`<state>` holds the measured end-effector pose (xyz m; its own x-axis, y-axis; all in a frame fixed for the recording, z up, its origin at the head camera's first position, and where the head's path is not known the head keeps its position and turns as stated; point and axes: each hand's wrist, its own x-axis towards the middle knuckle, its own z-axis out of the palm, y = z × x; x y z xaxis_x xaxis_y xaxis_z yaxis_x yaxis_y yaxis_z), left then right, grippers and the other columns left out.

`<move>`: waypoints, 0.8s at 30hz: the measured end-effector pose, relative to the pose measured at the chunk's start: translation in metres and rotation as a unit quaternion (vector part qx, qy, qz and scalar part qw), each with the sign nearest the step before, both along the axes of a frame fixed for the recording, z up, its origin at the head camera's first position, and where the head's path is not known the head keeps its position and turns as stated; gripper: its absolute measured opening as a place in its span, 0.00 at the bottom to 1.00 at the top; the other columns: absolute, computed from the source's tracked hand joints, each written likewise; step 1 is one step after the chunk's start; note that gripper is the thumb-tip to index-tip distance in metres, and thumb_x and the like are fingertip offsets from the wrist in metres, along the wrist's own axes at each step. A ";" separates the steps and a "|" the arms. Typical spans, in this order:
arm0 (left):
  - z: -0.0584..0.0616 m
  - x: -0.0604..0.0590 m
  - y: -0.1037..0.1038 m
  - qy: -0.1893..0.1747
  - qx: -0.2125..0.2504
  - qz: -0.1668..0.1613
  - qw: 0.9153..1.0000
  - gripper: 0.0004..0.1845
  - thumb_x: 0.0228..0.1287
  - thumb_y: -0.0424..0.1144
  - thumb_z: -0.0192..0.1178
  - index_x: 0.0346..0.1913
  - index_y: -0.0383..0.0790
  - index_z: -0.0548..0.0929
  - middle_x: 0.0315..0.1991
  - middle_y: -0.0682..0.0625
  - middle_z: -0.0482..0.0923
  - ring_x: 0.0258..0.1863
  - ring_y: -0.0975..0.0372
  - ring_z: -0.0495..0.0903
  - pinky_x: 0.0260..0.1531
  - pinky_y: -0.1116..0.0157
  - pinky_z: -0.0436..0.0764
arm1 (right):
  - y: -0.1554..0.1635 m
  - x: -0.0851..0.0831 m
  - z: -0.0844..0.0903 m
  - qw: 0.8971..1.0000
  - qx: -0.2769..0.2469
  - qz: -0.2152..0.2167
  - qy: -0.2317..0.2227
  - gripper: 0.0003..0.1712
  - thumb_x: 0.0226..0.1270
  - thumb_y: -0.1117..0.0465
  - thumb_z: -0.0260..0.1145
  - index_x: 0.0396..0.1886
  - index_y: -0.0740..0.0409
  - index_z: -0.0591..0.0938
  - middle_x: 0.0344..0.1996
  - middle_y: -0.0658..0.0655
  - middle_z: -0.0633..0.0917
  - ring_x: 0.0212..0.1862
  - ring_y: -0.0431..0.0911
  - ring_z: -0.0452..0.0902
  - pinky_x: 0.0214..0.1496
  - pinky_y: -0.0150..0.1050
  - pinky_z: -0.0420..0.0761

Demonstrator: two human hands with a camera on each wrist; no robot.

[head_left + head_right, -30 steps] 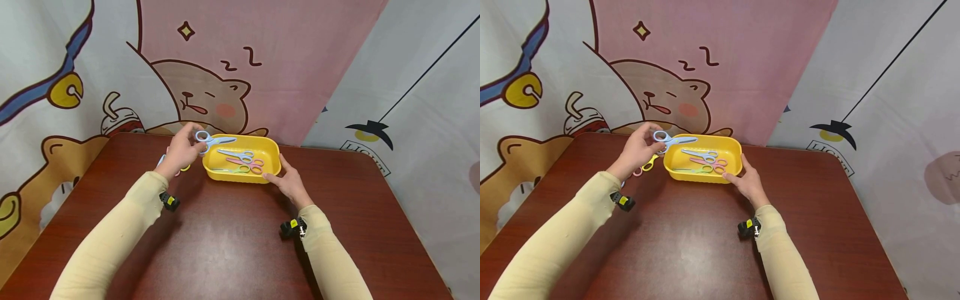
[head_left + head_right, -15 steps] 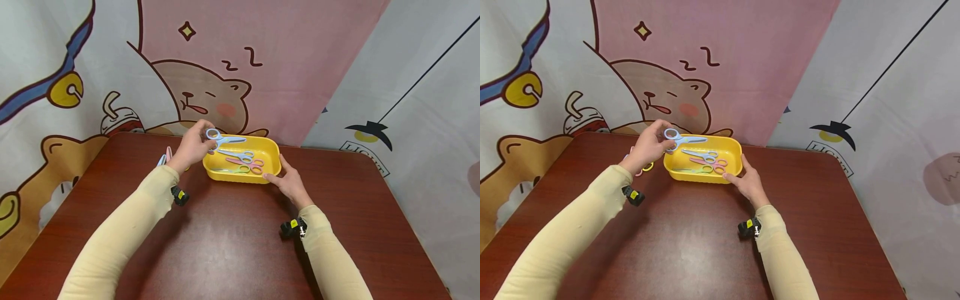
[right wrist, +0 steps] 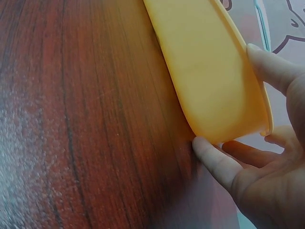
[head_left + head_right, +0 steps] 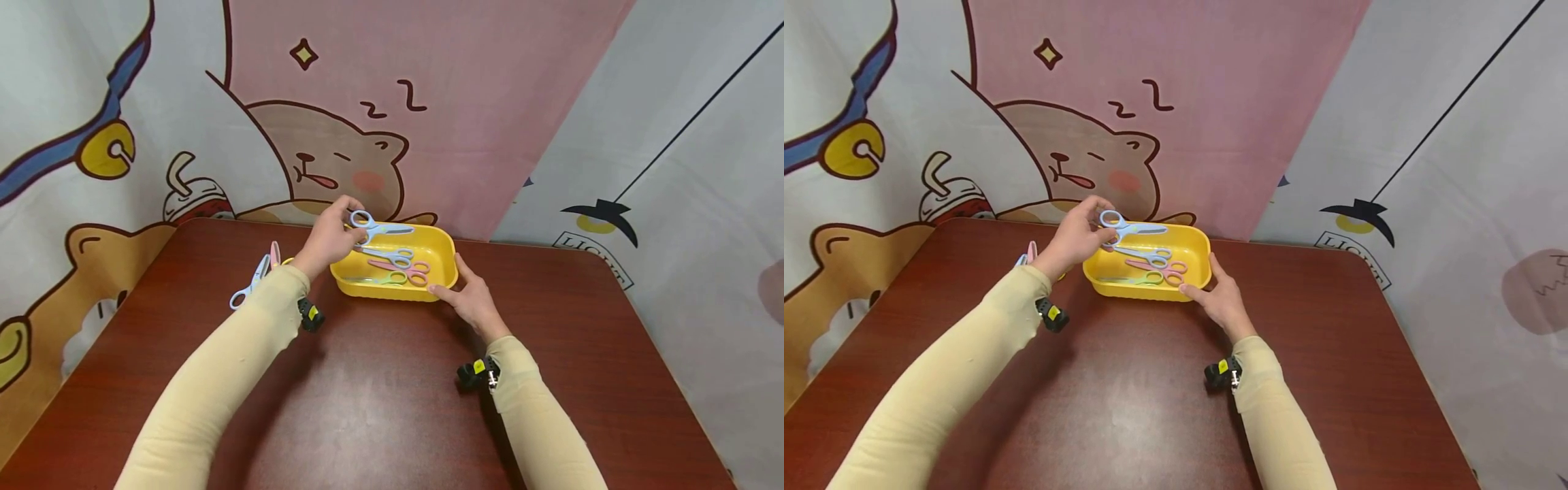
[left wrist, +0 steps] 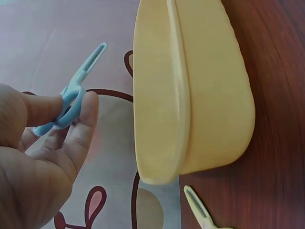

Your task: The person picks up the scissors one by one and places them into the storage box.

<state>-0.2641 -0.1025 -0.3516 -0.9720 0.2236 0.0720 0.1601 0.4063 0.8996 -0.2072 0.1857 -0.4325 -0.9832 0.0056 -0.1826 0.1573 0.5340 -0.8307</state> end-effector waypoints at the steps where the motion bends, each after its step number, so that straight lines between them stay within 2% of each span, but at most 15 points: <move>1: 0.000 0.000 0.001 -0.002 0.004 -0.002 1.000 0.17 0.72 0.25 0.58 0.60 0.36 0.72 0.46 0.37 0.77 0.43 0.43 0.86 0.40 0.55 0.89 | 0.000 0.000 0.000 1.000 0.001 0.000 -0.001 0.59 0.65 0.48 0.76 0.85 0.47 0.48 0.83 0.52 0.52 0.81 0.54 0.51 0.80 0.54 0.56; 9: -0.003 -0.006 0.011 -0.013 0.014 -0.006 1.000 0.17 0.70 0.24 0.59 0.59 0.35 0.73 0.46 0.37 0.75 0.40 0.49 0.84 0.43 0.52 0.88 | 0.002 -0.001 0.000 1.000 -0.002 -0.003 -0.004 0.59 0.65 0.48 0.76 0.85 0.46 0.48 0.83 0.53 0.52 0.82 0.54 0.50 0.81 0.55 0.55; 16: -0.005 -0.013 0.018 -0.030 0.024 -0.007 0.999 0.17 0.70 0.24 0.60 0.58 0.35 0.73 0.45 0.37 0.74 0.41 0.47 0.86 0.40 0.55 0.89 | 0.002 0.000 0.000 1.000 -0.004 -0.002 -0.004 0.59 0.65 0.48 0.76 0.85 0.46 0.48 0.83 0.53 0.53 0.81 0.54 0.52 0.80 0.55 0.57; 24: -0.007 -0.019 0.026 -0.059 0.049 -0.025 0.997 0.16 0.70 0.23 0.60 0.57 0.34 0.73 0.44 0.37 0.75 0.43 0.47 0.85 0.43 0.50 0.88 | 0.001 0.000 -0.002 1.000 -0.012 -0.001 -0.001 0.59 0.65 0.49 0.76 0.85 0.46 0.48 0.83 0.52 0.53 0.79 0.53 0.57 0.78 0.53 0.63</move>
<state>-0.2831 -0.0770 -0.3583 -0.9626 0.2704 -0.0180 0.0691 0.3092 0.9485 -0.2075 0.1868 -0.4348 -0.9826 0.0039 -0.1855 0.1612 0.5133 -0.8430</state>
